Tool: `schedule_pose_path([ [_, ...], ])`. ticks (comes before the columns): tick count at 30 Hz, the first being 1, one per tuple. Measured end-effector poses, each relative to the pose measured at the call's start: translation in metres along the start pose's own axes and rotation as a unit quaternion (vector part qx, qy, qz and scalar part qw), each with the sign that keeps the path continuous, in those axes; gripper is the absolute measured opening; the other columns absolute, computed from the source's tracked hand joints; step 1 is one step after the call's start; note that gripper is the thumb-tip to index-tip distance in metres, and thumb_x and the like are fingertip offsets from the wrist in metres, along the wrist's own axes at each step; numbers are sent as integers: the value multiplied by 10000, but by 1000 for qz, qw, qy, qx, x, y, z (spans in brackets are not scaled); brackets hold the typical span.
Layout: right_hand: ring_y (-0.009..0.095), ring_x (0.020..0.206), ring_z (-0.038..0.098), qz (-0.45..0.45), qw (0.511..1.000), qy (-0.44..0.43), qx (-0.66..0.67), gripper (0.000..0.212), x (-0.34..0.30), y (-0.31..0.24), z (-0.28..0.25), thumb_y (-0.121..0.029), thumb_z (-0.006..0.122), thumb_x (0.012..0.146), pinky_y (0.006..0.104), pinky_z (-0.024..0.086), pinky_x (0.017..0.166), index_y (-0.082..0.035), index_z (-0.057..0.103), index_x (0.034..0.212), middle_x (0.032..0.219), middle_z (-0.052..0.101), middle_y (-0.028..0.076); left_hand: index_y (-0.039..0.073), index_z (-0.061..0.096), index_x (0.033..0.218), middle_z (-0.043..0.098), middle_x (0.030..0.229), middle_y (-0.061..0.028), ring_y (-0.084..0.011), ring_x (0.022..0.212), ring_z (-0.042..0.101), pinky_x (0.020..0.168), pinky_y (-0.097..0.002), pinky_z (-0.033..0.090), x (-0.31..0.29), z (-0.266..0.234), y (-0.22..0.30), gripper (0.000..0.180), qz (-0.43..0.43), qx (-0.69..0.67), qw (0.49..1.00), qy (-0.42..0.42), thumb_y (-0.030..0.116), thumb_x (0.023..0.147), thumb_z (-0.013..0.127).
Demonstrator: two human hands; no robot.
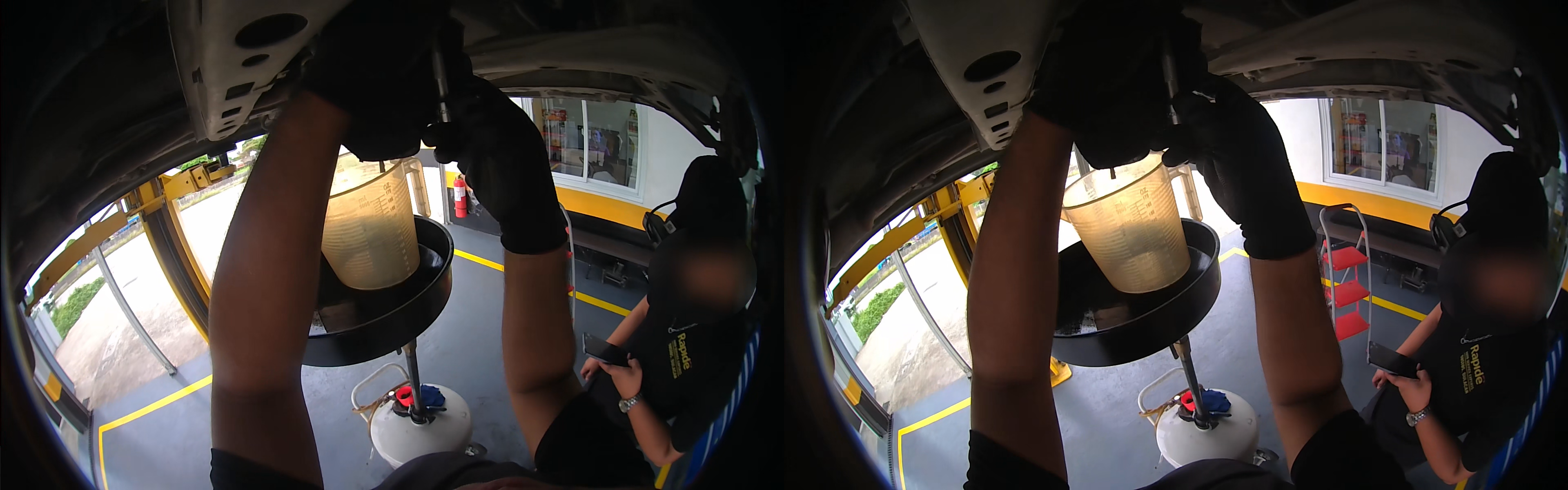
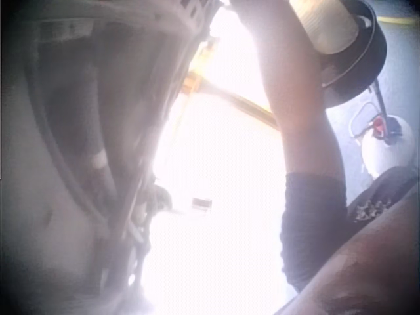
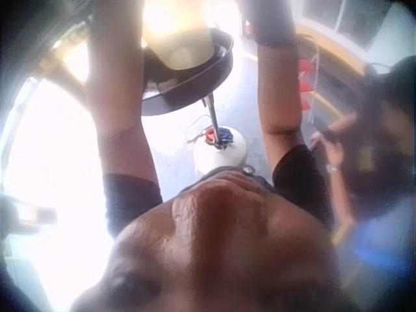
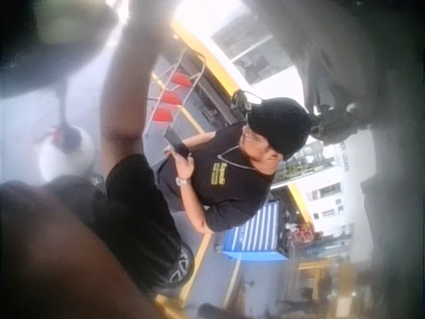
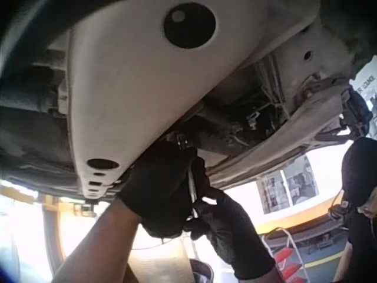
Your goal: The person drains oil from a car's engine using a wrench to loosen the drain plug, allowing oil to flow into a collection container. The person then retightens the plug and retrieves a new tool from a toolbox.
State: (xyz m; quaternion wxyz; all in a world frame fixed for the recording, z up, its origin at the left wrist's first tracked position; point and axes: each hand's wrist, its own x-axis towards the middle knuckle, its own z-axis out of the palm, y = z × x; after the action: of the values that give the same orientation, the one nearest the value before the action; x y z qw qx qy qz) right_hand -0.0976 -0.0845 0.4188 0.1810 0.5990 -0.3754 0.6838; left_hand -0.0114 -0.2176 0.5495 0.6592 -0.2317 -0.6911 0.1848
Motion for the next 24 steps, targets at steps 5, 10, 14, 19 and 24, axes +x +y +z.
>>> schedule_pose_path([
  [5, 179, 762, 724, -3, 977, 71, -199, 389, 1, -12, 0, -126, 727, 936, 301, 590, 663, 29, 592, 1266, 966, 712, 169, 20, 700, 1100, 700, 862, -222, -373, 841, 688, 776, -468, 543, -3, 2, 11, 279, -39, -174, 980, -94, 256, 999, 591],
  [10, 125, 710, 681, -131, 931, 99, -325, 402, -6, 15, 7, -248, 722, 983, 288, 540, 666, -1, 612, 1280, 802, 698, 74, 127, 643, 1358, 675, 1022, -111, -294, 974, 677, 877, -435, 536, -30, 5, 37, 612, 64, 214, 968, -113, 301, 793, 798],
  [14, 96, 675, 666, -48, 976, 81, -197, 400, -15, 20, -6, -333, 660, 1029, 257, 542, 624, -11, 621, 1263, 792, 686, 46, 125, 662, 1325, 679, 995, -124, -281, 956, 681, 861, -446, 534, -25, 16, 41, 609, 73, 162, 978, -109, 298, 758, 801],
  [19, 150, 717, 673, -122, 945, 74, -295, 267, -3, 26, -34, -223, 668, 996, 272, 540, 628, -7, 636, 1151, 848, 675, 77, 98, 670, 1263, 705, 940, -142, -309, 911, 693, 832, -475, 536, -6, 40, 36, 436, 87, 137, 984, -76, 261, 861, 701],
  [24, 172, 793, 684, 61, 997, 46, 33, 219, 8, 6, -37, -247, 595, 1049, 298, 537, 678, -52, 665, 1119, 938, 688, 42, 50, 688, 1139, 704, 925, -217, -401, 903, 693, 755, -505, 547, 20, 26, 46, 284, -49, 65, 993, -91, 234, 955, 575],
])
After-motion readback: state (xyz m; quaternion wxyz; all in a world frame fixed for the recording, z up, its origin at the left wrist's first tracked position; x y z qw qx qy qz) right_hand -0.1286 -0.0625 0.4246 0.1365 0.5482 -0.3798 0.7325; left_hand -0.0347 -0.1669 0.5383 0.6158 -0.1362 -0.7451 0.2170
